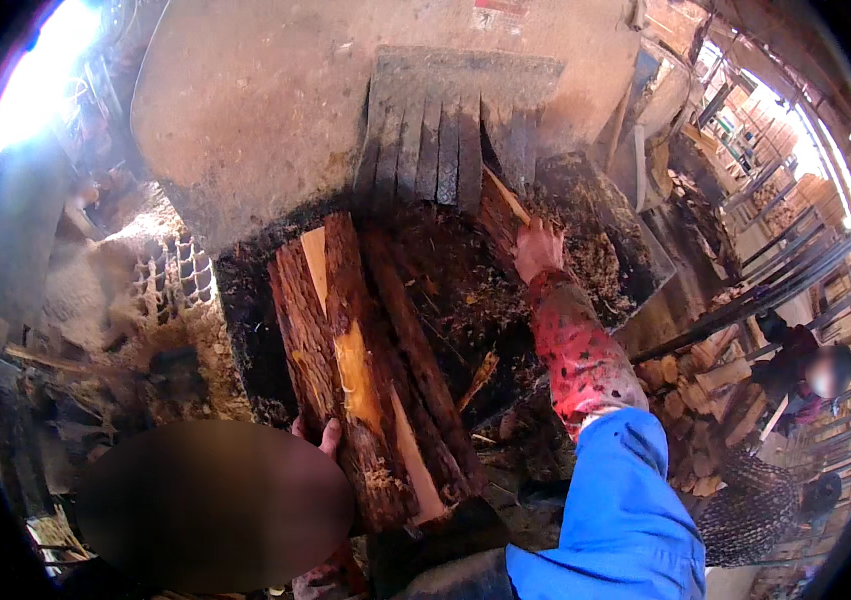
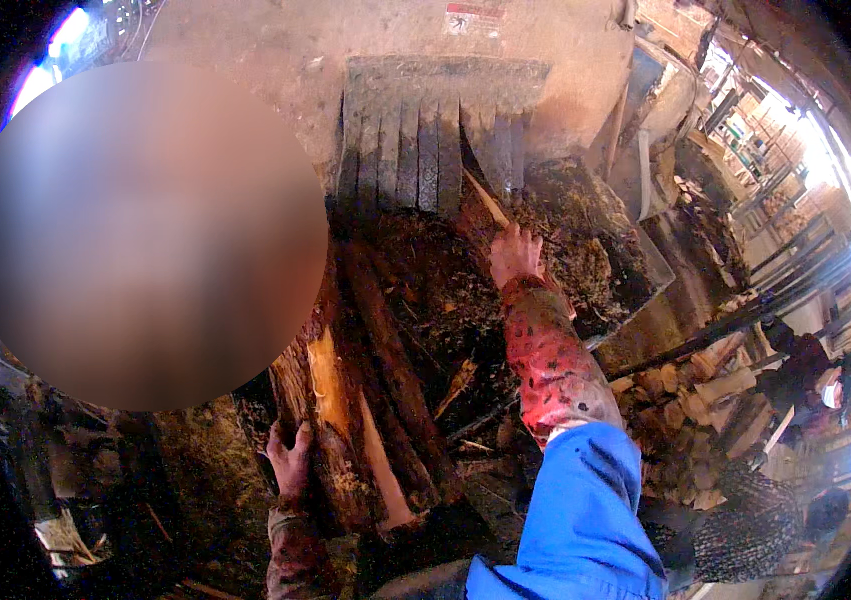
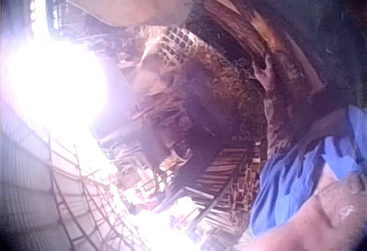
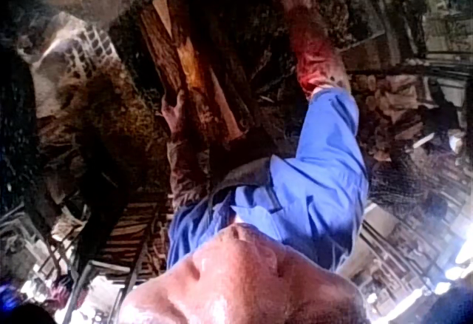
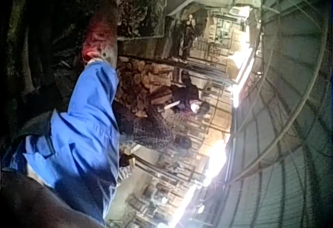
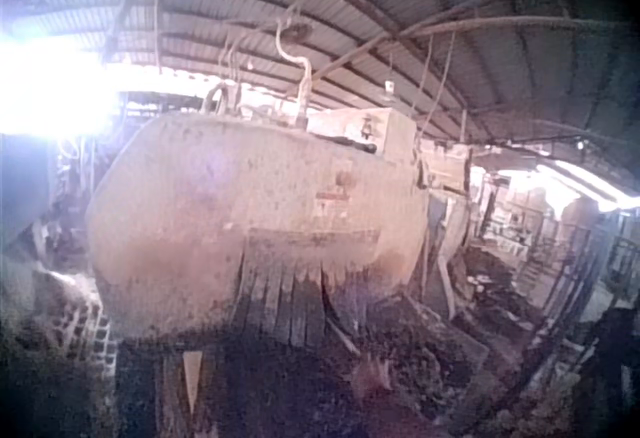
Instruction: The person repeatedly picks up split logs from a wood splitter, carries them to a nearby metal rack, and stacks them in neat piles. The person handles the logs by hand and places them one at a time onto the rack.
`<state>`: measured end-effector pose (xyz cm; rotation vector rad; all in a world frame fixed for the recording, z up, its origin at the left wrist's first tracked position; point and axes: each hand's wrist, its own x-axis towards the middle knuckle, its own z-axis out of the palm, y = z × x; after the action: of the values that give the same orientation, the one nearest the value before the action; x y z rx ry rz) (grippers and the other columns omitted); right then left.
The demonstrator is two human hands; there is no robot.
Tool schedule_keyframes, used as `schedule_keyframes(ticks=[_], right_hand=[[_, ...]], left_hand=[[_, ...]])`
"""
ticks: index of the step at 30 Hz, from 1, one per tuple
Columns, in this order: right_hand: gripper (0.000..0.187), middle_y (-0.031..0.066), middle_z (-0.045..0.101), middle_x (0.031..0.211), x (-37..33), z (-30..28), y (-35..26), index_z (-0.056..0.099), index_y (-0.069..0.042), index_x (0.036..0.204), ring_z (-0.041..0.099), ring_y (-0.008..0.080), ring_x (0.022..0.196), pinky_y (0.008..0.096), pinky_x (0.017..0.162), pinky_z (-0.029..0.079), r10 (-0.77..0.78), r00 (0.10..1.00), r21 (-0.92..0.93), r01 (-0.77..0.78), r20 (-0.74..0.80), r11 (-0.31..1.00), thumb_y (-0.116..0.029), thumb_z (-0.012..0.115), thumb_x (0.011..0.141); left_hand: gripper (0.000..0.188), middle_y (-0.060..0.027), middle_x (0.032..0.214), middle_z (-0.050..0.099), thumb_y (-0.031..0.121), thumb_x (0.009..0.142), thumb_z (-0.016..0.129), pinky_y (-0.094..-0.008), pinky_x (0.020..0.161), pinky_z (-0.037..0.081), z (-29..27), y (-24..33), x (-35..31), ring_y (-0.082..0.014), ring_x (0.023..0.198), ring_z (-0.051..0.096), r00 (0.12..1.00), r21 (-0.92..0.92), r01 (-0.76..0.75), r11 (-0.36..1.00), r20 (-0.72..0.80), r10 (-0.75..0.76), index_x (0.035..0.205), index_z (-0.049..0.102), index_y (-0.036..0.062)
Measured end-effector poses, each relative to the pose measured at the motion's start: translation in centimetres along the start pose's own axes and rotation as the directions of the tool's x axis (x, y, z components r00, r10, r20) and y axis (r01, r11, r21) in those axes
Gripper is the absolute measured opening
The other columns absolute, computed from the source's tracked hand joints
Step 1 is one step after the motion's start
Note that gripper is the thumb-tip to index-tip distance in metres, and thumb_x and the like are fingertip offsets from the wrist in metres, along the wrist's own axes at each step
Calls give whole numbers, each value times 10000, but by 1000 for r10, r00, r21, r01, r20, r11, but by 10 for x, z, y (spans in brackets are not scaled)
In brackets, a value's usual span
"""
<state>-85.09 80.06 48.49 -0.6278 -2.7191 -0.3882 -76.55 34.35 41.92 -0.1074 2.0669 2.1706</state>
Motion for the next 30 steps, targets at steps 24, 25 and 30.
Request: schedule_keyframes(ticks=[24,25,30], right_hand=[[199,117,576,954,-257,-114,-136,622,24,999,641,295,723,348,582,527,13,995,767,69,-100,638,-18,648,806],[213,118,570,951,-253,-114,-145,622,25,1004,638,289,711,339,573,527,-15,991,772,115,-136,625,-8,652,796],[309,150,536,1034,-261,-100,-163,596,47,1092,588,323,927,383,775,513,-169,985,716,136,-25,685,-103,644,826]], left_hand=[[522,-150,1094,641,268,817,721,-321,894,447,-10,-48,18,-201,993,588,994,88,-106,990,-23,108,1173,537,-67],[522,-150,1095,641,268,816,722,-322,894,447,-16,-66,27,-200,994,589,990,78,-140,987,-3,141,1172,539,-67],[506,-157,1087,647,254,819,714,-330,906,447,-7,-54,18,-217,989,598,989,-47,-146,988,17,147,1174,545,-65]])
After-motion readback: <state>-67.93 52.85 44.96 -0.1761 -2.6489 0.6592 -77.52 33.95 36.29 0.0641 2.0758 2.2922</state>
